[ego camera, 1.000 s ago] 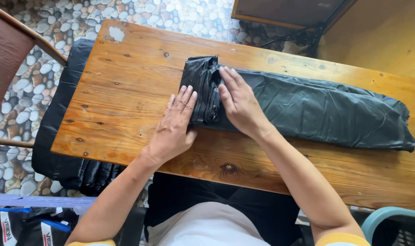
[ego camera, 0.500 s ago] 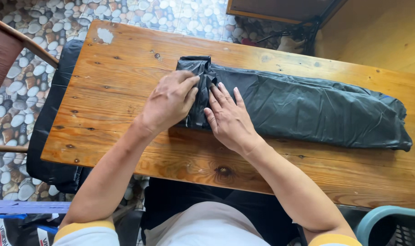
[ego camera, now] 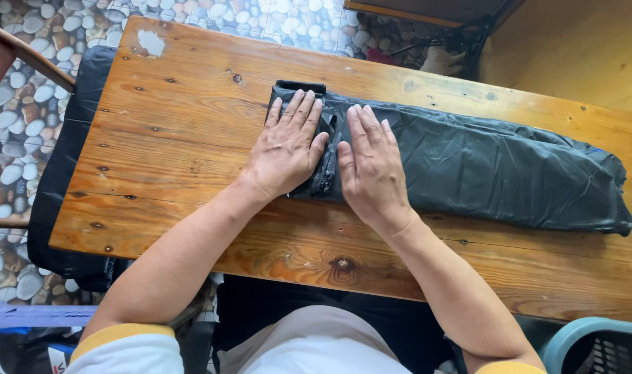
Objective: The person zips a small black pouch, dusts it with a feather duster, and places it into a green basket. They then retrieve a long black fabric item, unfold it on the table, dust it thoroughly with the duster, and fold it into a compact rectangular shape.
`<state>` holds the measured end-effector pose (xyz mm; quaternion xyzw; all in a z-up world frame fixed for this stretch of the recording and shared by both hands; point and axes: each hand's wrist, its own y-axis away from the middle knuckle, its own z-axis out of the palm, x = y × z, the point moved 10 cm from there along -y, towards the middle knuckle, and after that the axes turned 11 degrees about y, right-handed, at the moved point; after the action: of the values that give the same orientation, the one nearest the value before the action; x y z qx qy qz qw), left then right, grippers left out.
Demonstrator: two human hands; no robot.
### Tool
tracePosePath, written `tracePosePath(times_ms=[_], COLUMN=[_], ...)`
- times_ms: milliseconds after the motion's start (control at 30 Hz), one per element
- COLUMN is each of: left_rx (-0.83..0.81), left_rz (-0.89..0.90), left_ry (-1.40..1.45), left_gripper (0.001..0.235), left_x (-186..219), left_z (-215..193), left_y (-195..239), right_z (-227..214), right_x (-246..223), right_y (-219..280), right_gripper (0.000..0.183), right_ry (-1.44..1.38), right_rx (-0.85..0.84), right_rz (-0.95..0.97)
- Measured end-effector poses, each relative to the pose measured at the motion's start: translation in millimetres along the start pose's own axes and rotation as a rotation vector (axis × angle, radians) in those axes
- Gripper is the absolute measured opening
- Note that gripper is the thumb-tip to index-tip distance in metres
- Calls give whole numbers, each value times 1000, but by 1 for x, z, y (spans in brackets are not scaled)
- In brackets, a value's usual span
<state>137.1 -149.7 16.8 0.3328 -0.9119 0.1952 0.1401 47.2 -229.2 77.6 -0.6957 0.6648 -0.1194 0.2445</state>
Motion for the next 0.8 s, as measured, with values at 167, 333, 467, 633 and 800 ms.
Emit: tracePosePath(times_ms=[167, 333, 467, 633, 800], left_rx=[-21, -16, -15, -28, -58], left_rz=[7, 13, 6, 0, -17], left_ry=[-3, -10, -6, -16, -9], left_gripper=[65, 63, 63, 63, 64], left_x=[1, -1, -1, -2, -3], left_z=[3, 5, 5, 8, 9], left_y=[-1, 1, 1, 1, 1], right_z=[21, 48, 51, 49, 51], right_x=[-24, -24, -25, -26, -24], right_y=[8, 20, 20, 20, 19], right_gripper=[57, 60, 61, 61, 62], right_ry=[44, 180, 177, 186, 142], right_rx=[-122, -260, -280, -285, -238], right_rz=[-46, -86, -80, -84, -69])
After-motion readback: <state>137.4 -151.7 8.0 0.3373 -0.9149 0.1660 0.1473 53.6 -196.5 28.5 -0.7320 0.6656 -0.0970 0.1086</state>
